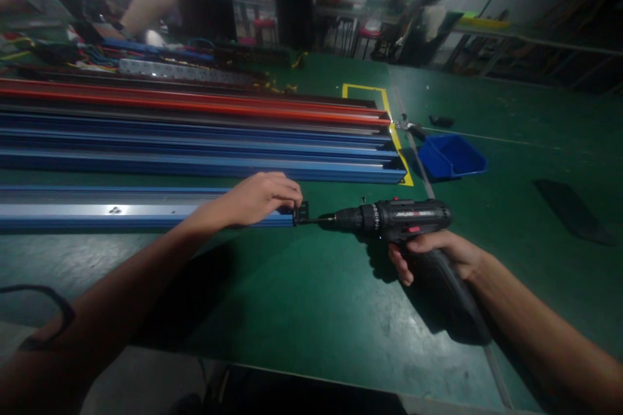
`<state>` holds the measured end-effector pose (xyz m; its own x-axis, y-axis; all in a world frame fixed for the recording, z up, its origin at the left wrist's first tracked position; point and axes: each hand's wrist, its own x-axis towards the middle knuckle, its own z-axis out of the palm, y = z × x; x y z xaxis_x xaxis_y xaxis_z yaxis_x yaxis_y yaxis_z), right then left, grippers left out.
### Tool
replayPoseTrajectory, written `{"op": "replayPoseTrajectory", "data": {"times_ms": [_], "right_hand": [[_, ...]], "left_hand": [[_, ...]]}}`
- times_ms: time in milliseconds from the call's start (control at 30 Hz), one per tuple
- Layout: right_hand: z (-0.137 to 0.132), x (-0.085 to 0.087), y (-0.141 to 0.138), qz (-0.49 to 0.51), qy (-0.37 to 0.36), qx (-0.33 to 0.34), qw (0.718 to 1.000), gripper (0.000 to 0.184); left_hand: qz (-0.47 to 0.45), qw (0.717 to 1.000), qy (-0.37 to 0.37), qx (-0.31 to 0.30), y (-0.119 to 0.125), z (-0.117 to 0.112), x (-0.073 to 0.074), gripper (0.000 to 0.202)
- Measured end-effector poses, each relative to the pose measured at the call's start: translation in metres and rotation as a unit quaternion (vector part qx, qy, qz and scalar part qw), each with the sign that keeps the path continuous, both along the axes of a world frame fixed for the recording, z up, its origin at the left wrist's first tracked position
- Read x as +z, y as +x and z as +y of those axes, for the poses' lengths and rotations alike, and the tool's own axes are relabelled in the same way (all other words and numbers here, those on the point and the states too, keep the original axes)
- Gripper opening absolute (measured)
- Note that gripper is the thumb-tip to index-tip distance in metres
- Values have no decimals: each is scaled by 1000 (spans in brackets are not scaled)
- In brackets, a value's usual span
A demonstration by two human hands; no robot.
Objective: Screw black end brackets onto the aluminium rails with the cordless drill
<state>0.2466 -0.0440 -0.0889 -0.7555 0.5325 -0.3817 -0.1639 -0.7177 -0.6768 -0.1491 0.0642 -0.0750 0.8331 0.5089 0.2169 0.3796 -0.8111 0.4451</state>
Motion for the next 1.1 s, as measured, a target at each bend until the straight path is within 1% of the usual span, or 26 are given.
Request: {"op": "replayPoseTrajectory", "data": {"times_ms": [200, 467, 733, 1100], "right_hand": [[1, -2, 1, 11, -20, 0, 1000, 24], [0, -2, -1, 6, 13, -1, 1000, 25], [0, -1, 1, 4, -27, -2, 1000, 24], [1, 1, 0, 9, -14, 6, 1000, 26]], "left_hand": [[3, 1000, -1, 1, 1, 0, 0, 22], [-1, 1000, 0, 1, -1, 1, -1, 24], [4, 1000, 5, 3, 2, 0, 1, 21], [1, 1000, 0, 2, 1, 0, 1, 21]]}}
